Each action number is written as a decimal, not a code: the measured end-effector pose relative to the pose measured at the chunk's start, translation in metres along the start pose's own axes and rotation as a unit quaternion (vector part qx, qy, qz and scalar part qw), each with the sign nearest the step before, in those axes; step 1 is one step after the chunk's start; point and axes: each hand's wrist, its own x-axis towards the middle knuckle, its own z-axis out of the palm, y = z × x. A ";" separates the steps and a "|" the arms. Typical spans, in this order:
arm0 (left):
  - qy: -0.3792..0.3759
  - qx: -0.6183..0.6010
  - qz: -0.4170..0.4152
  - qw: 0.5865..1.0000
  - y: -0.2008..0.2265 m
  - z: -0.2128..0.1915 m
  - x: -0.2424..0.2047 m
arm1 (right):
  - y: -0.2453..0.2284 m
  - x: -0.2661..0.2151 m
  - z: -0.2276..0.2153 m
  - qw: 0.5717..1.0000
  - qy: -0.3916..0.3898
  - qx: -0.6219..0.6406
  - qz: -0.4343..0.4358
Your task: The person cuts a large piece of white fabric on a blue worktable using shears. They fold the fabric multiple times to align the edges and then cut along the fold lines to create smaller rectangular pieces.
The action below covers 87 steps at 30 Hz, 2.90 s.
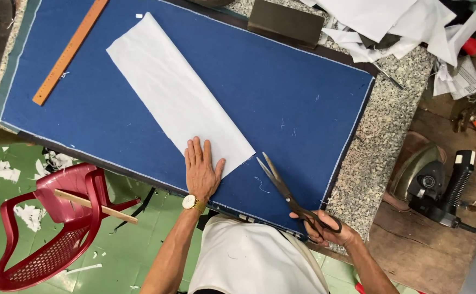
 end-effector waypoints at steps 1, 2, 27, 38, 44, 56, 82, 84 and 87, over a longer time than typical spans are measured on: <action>0.000 -0.001 0.000 1.000 0.000 0.000 0.002 | -0.005 0.001 -0.001 1.000 0.001 0.000 0.000; 0.002 -0.008 0.000 1.000 0.000 0.000 0.003 | -0.008 0.002 0.000 0.999 0.009 -0.034 0.015; -0.086 -0.023 -0.061 0.994 0.001 0.003 0.005 | -0.010 0.073 -0.012 1.000 0.006 -0.014 -0.022; -0.066 -0.047 -0.051 0.995 0.008 -0.002 0.015 | -0.018 0.072 -0.010 0.999 -0.001 -0.041 -0.008; -0.105 -0.034 -0.050 0.993 0.009 -0.005 0.016 | -0.021 0.079 -0.013 0.999 0.008 -0.037 -0.003; -0.136 -0.025 -0.050 0.989 0.008 -0.008 0.018 | -0.068 0.089 0.050 0.997 0.069 -0.012 -0.014; -0.149 -0.017 -0.051 0.987 0.008 -0.008 0.020 | -0.095 0.135 0.024 1.000 0.010 0.002 -0.001; -0.152 -0.014 -0.052 0.987 0.008 -0.008 0.020 | -0.120 0.129 0.062 0.999 0.041 0.005 -0.010; -0.159 -0.022 -0.056 0.985 0.008 -0.010 0.021 | -0.126 0.129 0.070 0.999 0.041 -0.005 -0.016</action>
